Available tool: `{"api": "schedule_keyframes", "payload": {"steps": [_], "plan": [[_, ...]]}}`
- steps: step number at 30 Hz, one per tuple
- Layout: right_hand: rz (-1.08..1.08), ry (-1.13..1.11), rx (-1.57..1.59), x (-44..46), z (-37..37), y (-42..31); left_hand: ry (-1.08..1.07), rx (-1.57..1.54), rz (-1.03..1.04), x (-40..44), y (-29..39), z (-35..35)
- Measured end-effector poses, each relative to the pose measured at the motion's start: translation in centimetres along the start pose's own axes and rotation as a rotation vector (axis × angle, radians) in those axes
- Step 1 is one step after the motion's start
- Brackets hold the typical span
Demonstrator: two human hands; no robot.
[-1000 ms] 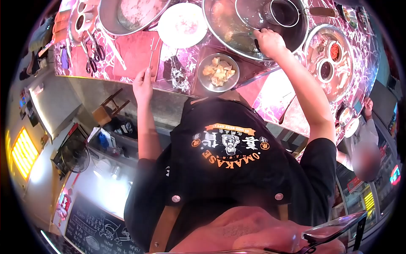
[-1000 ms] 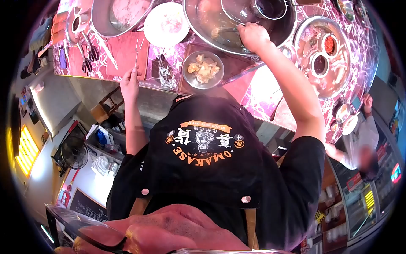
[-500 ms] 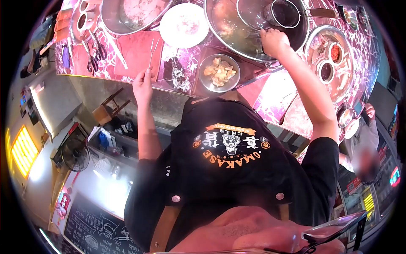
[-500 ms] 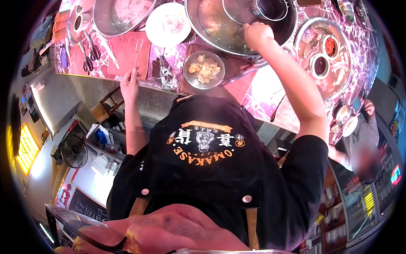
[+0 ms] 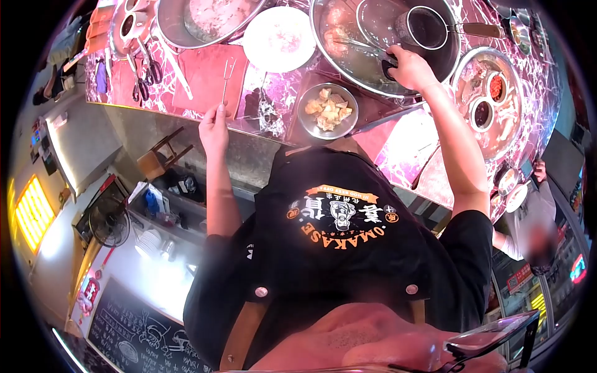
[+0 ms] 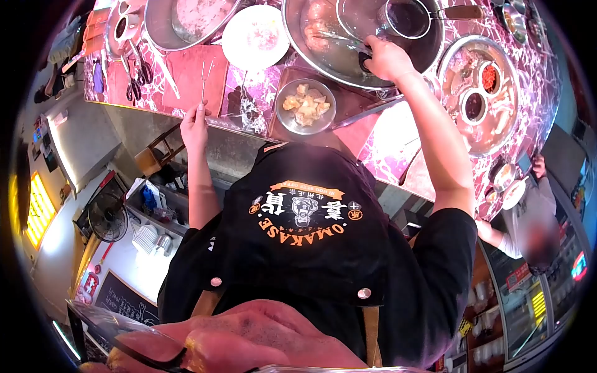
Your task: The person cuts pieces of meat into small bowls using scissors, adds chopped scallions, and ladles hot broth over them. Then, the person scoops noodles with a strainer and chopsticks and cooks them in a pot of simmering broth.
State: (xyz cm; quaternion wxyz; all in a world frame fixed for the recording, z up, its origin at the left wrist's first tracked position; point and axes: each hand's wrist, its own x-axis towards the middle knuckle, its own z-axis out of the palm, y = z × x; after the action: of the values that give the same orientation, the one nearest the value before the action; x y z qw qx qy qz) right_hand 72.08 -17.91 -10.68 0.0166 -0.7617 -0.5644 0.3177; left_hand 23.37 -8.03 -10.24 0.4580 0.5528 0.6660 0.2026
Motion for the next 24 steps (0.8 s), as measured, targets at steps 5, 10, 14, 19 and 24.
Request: {"api": "schedule_keyframes", "payload": {"steps": [5, 10, 14, 19, 24], "plan": [[0.297, -0.14, 0.444, 2.4, -0.5, -1.7, 0.015, -0.154, 0.182, 2.5, 4.1, 4.7], [0.508, -0.316, 1.208, 9.7, 5.4, -1.9, -0.139, -0.305, 0.566, 8.9, 15.5, 16.8], [0.535, -0.159, 1.761, 11.0, 5.7, -7.4, -0.259, -0.354, 0.621, 13.4, 22.7, 22.9], [0.55, -0.038, 1.631, 11.7, 7.0, -7.6, -0.488, -0.388, 0.5, 15.5, 26.5, 24.4], [0.448, -0.135, 0.98, 8.7, 5.2, -6.3, -0.209, 0.063, 0.889, 15.8, 27.7, 25.1]]}}
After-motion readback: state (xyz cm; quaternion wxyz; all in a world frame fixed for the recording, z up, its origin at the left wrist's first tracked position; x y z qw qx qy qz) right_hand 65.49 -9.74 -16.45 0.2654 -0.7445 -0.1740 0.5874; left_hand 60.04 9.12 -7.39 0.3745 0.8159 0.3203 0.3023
